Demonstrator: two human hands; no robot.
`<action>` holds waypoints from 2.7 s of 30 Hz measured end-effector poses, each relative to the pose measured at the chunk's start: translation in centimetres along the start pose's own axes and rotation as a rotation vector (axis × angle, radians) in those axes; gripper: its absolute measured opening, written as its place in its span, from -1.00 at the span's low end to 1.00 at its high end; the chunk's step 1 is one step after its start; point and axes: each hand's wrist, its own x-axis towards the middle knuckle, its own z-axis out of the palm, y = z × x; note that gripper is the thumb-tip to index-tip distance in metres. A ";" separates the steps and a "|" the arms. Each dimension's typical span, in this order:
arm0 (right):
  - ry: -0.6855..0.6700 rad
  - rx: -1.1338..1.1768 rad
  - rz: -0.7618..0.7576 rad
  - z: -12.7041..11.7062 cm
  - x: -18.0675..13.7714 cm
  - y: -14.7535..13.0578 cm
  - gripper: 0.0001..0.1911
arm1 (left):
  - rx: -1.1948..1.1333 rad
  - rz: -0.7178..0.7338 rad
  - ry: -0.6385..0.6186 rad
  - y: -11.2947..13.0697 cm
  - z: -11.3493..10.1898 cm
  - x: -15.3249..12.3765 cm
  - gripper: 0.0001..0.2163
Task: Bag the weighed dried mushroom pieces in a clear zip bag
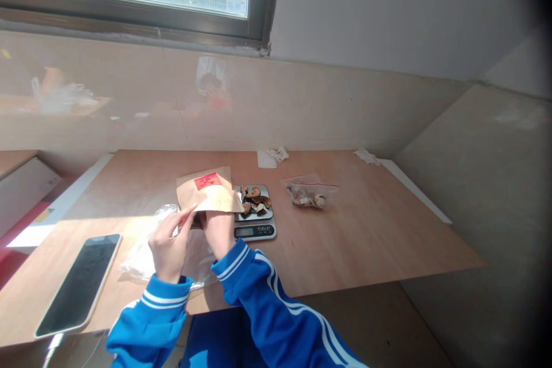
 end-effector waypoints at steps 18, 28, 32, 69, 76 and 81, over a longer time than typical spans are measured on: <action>0.493 0.345 0.409 -8.9 -7.7 5.0 -0.82 | 0.012 -0.126 0.022 -2.1 -1.6 2.5 -0.74; 0.199 -0.268 0.671 -10.1 -6.2 8.1 -0.65 | 0.023 -0.075 0.007 -1.8 -1.7 2.4 -0.75; 0.047 -0.487 0.741 -9.2 -5.6 7.9 -0.68 | 0.016 -0.062 0.000 -1.6 -1.8 2.4 -0.76; 0.134 -0.212 0.140 -9.4 -6.9 10.8 -0.84 | 0.046 -0.207 -0.159 -3.0 -0.9 3.4 -0.68; 0.155 -0.327 0.200 -8.3 -6.9 11.6 -0.82 | 0.103 -0.216 -0.335 -6.3 2.1 4.7 -0.72; 0.218 -0.284 0.174 -8.8 -7.9 11.8 -0.72 | 0.194 -0.185 -0.505 -7.9 3.2 4.1 -0.74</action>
